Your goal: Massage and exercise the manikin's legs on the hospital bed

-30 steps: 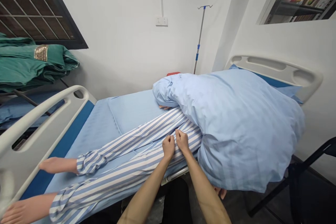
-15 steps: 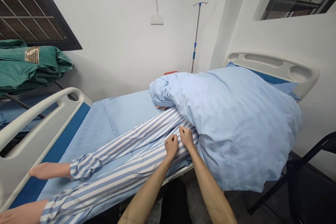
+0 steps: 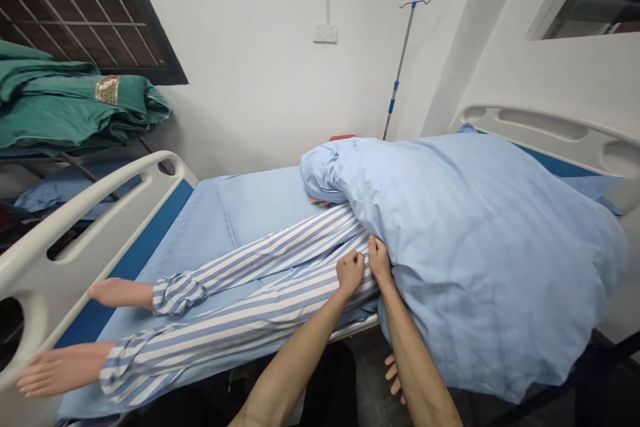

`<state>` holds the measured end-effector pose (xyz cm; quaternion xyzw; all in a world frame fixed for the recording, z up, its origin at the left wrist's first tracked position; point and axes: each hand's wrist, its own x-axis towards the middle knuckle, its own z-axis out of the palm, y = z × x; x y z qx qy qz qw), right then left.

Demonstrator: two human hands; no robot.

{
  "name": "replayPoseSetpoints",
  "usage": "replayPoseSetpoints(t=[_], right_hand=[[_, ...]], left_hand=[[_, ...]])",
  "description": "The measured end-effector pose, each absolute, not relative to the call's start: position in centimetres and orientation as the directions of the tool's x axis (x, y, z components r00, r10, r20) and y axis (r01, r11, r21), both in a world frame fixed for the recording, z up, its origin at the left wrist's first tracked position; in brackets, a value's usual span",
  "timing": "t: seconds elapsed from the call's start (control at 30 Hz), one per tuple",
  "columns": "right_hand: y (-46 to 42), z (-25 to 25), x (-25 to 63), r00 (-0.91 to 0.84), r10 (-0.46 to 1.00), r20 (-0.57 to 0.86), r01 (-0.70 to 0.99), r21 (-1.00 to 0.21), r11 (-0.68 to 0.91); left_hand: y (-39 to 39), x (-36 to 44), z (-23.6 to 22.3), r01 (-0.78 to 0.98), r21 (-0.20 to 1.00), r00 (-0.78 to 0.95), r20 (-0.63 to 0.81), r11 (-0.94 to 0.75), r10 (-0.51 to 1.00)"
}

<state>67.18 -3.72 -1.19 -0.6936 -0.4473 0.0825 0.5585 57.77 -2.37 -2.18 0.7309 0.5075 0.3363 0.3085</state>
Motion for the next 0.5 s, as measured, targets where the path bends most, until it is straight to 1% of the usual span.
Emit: replayPoseSetpoints(t=[0.17, 0.3, 0.4, 0.5], right_hand=[[-3.5, -2.3, 67.6, 0.616, 0.718, 0.325, 0.591, -0.793, -0.148], [-3.6, -2.3, 67.6, 0.605, 0.729, 0.32, 0.636, -0.745, -0.201], [-3.7, -2.0, 67.7, 0.619, 0.722, 0.308, 0.657, -0.706, -0.262], [-3.8, -2.0, 67.8, 0.615, 0.728, 0.303, 0.677, -0.675, -0.292]], left_hand=[[-2.2, 57.6, -2.2, 0.526, 0.809, 0.27, 0.135, -0.263, 0.953], [-2.1, 56.2, -1.4, 0.409, 0.886, 0.335, 0.077, -0.218, 0.939], [-2.3, 52.5, -1.0, 0.336, 0.925, 0.363, 0.048, -0.179, 0.931], [-2.6, 46.7, -0.8, 0.354, 0.918, 0.301, 0.068, -0.177, 0.951]])
